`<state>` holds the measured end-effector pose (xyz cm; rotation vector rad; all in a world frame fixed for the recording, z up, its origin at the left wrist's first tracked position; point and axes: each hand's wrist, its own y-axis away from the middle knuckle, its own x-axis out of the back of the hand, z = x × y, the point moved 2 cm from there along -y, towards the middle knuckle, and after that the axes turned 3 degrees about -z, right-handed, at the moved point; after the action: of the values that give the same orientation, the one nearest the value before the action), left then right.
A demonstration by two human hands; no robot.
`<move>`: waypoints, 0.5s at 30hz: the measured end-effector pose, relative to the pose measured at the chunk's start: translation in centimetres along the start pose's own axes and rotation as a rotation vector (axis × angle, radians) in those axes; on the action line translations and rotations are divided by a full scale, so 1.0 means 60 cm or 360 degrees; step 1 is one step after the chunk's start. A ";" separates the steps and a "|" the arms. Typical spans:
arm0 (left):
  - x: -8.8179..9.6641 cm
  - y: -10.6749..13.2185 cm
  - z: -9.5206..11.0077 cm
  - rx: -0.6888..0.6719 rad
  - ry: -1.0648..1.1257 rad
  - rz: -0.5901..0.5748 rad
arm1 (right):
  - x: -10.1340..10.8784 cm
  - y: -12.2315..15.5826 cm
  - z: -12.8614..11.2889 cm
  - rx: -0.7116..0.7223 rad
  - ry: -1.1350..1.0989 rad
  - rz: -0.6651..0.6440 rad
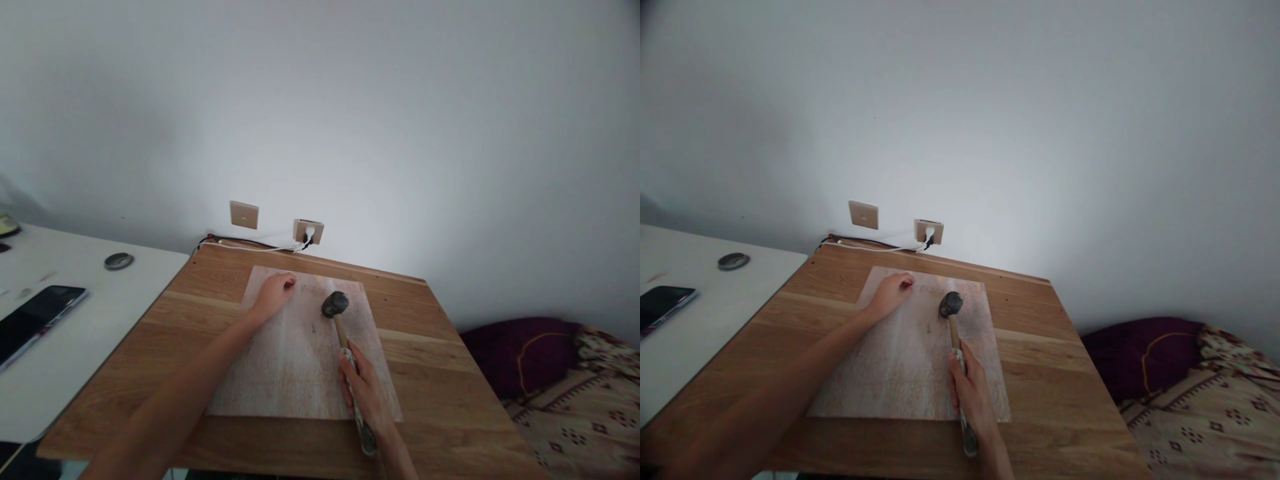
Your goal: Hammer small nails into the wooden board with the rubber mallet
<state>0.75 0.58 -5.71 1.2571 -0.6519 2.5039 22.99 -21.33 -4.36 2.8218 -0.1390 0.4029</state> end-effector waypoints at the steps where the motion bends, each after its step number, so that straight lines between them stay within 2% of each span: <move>1: -0.002 0.001 -0.002 0.0016 0.0016 -0.0004 | 0.000 0.000 0.000 -0.0002 0.0001 -0.0001; 8: -0.006 0.010 0.004 0.0045 0.0075 -0.0015 | -0.005 0.000 -0.012 0.0074 -0.0051 0.0006; 15: -0.012 0.004 0.001 0.0150 0.0216 -0.0012 | -0.049 -0.053 -0.075 0.0191 -0.0051 -0.0151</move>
<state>1.11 0.34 -6.33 1.1053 -0.5019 2.6131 19.46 -16.83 -1.93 2.9398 0.0129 0.3563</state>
